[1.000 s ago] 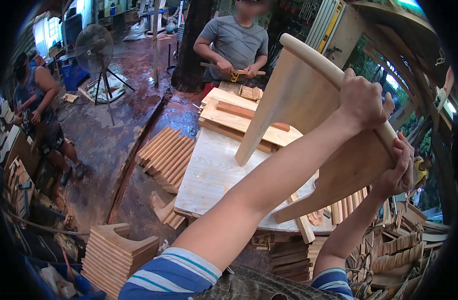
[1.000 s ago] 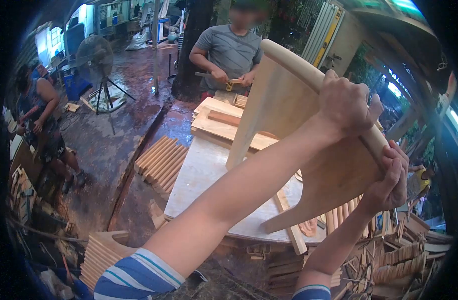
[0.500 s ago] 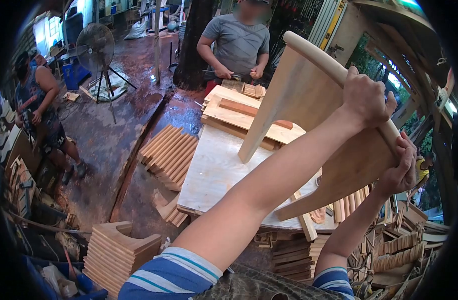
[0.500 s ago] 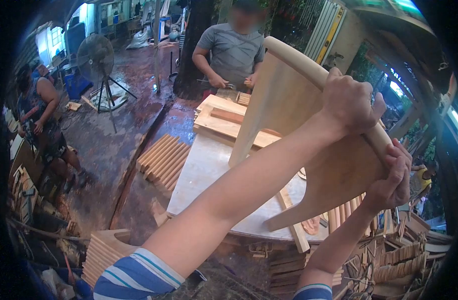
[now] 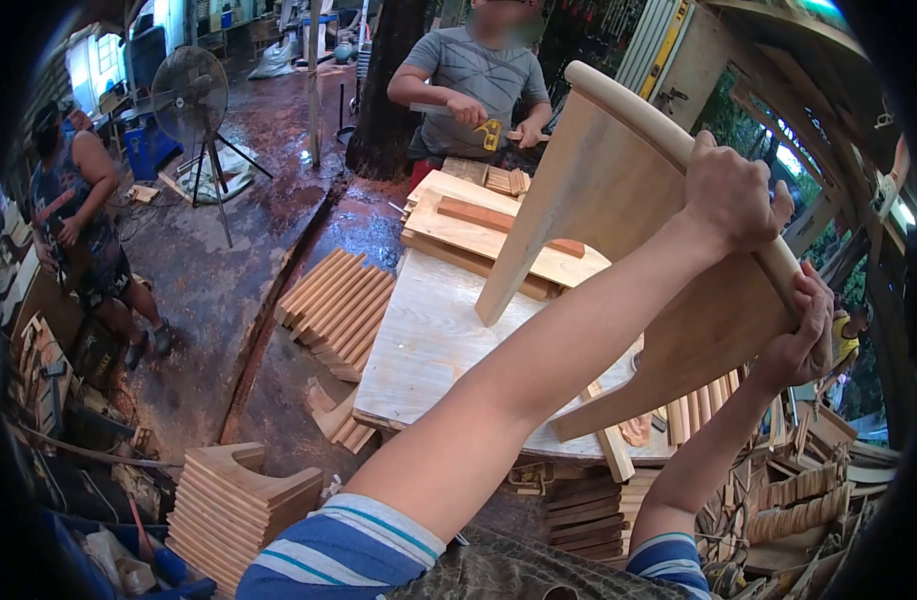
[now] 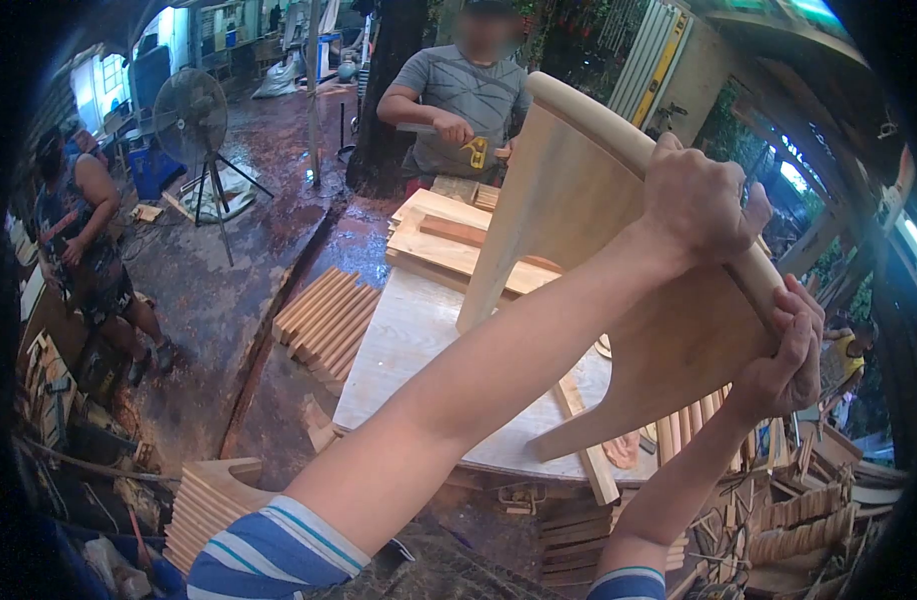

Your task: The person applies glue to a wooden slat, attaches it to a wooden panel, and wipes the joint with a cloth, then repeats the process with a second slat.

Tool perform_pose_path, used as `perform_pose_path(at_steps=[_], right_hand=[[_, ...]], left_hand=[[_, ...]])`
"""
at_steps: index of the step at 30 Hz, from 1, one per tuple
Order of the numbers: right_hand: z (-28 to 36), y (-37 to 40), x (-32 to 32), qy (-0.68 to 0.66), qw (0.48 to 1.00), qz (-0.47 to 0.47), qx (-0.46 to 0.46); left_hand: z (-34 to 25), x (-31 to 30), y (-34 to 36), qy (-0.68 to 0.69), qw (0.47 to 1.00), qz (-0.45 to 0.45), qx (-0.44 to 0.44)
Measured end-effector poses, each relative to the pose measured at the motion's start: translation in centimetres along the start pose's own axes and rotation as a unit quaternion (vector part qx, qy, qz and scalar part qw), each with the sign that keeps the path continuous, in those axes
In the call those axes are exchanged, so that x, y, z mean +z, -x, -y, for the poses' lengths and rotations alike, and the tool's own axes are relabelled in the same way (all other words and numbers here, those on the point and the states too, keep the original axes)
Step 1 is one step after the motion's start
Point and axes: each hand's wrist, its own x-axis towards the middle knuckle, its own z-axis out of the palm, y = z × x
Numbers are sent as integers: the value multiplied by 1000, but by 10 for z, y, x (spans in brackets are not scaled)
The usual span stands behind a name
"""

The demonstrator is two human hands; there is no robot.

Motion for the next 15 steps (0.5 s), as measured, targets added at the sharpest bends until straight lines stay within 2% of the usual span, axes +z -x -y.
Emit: perform_pose_path(at_steps=[15], right_hand=[[1, 0, -1, 21, 1000, 1, -5]], left_hand=[[0, 1, 0, 15, 1000, -18, 1]])
